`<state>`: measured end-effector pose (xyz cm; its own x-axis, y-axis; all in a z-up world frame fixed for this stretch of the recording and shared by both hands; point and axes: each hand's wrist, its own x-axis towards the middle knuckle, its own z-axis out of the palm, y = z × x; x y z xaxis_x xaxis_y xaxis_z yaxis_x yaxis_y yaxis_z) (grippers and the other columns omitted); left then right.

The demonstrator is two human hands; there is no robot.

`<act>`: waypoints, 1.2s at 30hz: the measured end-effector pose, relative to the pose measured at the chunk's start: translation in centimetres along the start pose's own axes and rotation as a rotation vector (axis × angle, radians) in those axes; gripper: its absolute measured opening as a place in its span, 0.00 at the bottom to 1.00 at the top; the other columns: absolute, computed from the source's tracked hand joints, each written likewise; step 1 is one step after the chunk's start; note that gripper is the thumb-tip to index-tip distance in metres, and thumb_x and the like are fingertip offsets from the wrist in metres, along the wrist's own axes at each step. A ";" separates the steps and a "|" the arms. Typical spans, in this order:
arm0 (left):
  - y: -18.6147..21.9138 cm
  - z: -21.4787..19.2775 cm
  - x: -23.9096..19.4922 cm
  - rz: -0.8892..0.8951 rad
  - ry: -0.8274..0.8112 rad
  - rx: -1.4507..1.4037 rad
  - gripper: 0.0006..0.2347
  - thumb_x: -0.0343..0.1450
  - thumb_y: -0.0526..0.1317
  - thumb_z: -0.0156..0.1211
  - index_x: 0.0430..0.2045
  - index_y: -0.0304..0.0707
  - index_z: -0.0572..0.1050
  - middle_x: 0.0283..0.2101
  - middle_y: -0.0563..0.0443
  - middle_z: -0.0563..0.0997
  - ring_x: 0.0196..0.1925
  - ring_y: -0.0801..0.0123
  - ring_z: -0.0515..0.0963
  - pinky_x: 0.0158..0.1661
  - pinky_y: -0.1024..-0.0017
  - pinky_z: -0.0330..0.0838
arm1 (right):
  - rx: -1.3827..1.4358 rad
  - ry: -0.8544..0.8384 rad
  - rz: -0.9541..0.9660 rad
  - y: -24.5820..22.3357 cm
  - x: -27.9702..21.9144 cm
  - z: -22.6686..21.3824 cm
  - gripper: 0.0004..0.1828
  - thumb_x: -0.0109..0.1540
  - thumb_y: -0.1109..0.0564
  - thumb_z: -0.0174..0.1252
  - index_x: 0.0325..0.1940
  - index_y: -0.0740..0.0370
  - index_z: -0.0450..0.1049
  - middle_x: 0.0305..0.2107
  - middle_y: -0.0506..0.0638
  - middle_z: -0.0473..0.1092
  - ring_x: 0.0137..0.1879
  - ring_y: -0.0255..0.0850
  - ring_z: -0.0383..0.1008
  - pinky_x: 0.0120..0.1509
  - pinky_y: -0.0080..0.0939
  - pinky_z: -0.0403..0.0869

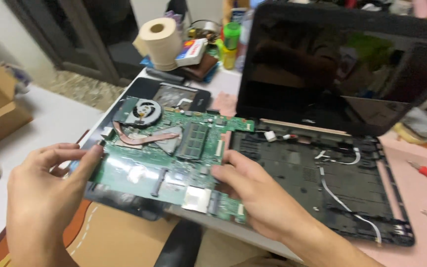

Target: The person routes white ribbon cables through the laptop chassis and then places the motherboard into the laptop body. They connect the ribbon cables to the motherboard and use a screwdriver to secure components.

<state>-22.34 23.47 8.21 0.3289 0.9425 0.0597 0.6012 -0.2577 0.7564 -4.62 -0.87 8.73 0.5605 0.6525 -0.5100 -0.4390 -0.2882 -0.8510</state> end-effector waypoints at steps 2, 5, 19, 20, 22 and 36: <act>2.4 1.5 -1.7 0.045 0.001 -0.016 0.12 0.74 0.49 0.81 0.38 0.39 0.93 0.53 0.55 0.89 0.54 0.74 0.86 0.59 0.67 0.78 | 0.044 0.191 0.031 0.5 -1.1 -2.5 0.25 0.70 0.52 0.60 0.71 0.59 0.81 0.54 0.42 0.73 0.60 0.33 0.69 0.71 0.37 0.67; 3.0 5.8 -3.6 0.299 0.025 -0.007 0.11 0.74 0.49 0.81 0.41 0.42 0.93 0.57 0.46 0.78 0.57 0.63 0.83 0.55 0.60 0.82 | 0.103 0.384 0.041 1.3 -3.1 -6.4 0.36 0.67 0.52 0.61 0.82 0.60 0.78 0.66 0.42 0.78 0.69 0.32 0.75 0.77 0.38 0.72; 9.0 15.0 -11.8 0.304 -0.576 -0.017 0.25 0.71 0.58 0.75 0.59 0.54 0.74 0.66 0.55 0.76 0.73 0.67 0.77 0.68 0.59 0.71 | -0.039 0.657 0.147 6.7 -8.2 -24.6 0.39 0.71 0.54 0.58 0.89 0.55 0.68 0.75 0.44 0.74 0.70 0.42 0.74 0.76 0.47 0.68; 9.3 14.9 -11.9 0.364 -0.596 -0.056 0.33 0.70 0.59 0.75 0.68 0.53 0.69 0.70 0.53 0.75 0.78 0.65 0.73 0.72 0.57 0.67 | -0.068 0.665 0.148 7.0 -8.0 -25.4 0.38 0.73 0.55 0.58 0.90 0.55 0.68 0.67 0.47 0.76 0.63 0.45 0.73 0.71 0.49 0.68; 8.9 14.9 -11.3 0.444 -0.595 -0.105 0.37 0.70 0.58 0.76 0.73 0.49 0.65 0.73 0.49 0.72 0.81 0.61 0.69 0.74 0.54 0.63 | -0.082 0.684 0.199 5.6 -8.0 -24.3 0.37 0.73 0.54 0.58 0.90 0.55 0.68 0.68 0.48 0.74 0.68 0.45 0.71 0.75 0.48 0.66; 11.2 23.0 -3.8 1.128 -0.619 -0.049 0.13 0.77 0.28 0.64 0.56 0.34 0.84 0.51 0.42 0.85 0.53 0.45 0.85 0.48 0.51 0.78 | 0.217 0.609 0.664 13.7 -4.9 -40.0 0.28 0.84 0.68 0.48 0.90 0.62 0.69 0.79 0.69 0.74 0.82 0.75 0.71 0.81 0.73 0.60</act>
<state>-0.12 12.10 1.46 0.9247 -0.0488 0.3776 -0.2515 -0.8230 0.5094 14.71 -36.04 -5.39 0.3921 -0.0986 -0.9146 -0.8898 -0.2932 -0.3498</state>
